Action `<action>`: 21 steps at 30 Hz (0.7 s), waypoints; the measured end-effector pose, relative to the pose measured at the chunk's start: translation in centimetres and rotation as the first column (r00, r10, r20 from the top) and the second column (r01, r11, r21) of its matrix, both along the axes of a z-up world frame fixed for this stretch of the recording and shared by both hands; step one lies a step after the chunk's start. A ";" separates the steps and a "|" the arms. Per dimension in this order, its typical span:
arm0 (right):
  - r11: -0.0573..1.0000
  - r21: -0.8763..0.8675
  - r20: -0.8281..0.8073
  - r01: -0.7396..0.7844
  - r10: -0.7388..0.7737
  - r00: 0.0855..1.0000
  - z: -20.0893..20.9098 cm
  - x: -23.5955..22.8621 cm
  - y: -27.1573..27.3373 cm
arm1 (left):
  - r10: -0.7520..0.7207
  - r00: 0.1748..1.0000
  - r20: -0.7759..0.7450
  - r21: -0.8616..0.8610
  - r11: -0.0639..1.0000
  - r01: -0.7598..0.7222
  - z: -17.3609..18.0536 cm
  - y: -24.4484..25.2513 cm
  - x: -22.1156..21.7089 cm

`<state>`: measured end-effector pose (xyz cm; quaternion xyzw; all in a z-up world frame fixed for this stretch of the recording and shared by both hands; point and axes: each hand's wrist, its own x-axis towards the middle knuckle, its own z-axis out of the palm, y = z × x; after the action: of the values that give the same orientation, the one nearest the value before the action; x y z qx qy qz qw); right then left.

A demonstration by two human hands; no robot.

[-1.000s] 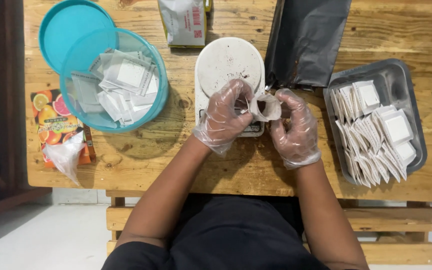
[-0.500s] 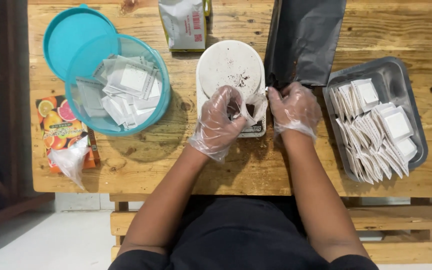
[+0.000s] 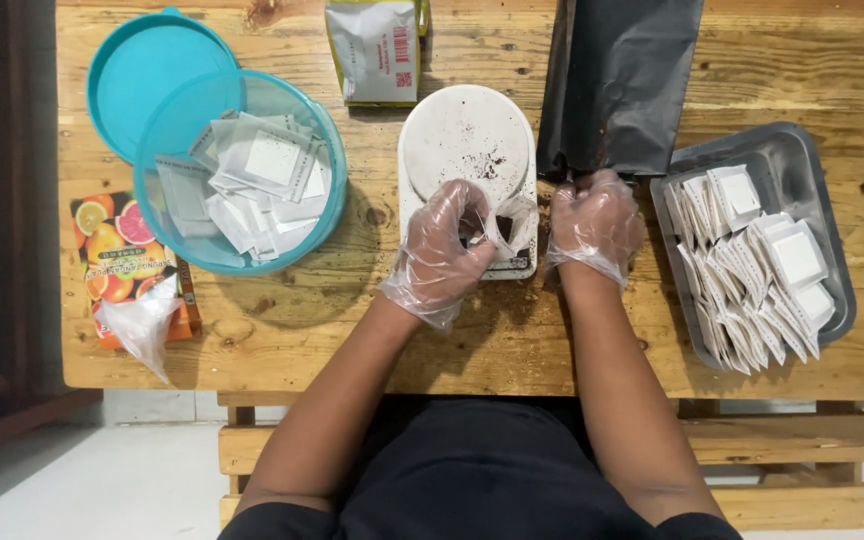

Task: The person repeatedly scoops a dark brown powder from a large black bag into small white sachets using a metal spoon, places each filled sachet on a digital scale to check weight, and then folds and sets the sachets aside in a tray. The process is repeated multiple times throughout the clip.

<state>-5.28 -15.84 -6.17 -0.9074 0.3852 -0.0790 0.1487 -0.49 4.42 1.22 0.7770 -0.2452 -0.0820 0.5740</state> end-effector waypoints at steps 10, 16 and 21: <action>0.996 0.087 0.115 0.015 -0.025 0.993 0.8 -1.1 0.1 | -0.030 0.999 0.037 0.002 1.000 0.030 -0.2 -0.4 -0.3; 0.991 0.129 0.124 -0.037 0.020 0.992 1.5 -1.7 0.3 | -0.014 0.998 0.056 -0.007 1.000 0.014 -0.9 -1.0 -0.5; 0.998 0.052 0.247 -0.024 0.011 0.969 -0.6 -2.3 -0.7 | -0.033 0.999 0.026 -0.036 0.999 0.034 -1.4 -1.2 -0.3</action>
<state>-7.61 -16.55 -6.79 -0.8895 0.3578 -0.1791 0.2207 -0.76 3.21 -0.20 0.7632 -0.2668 -0.0774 0.5834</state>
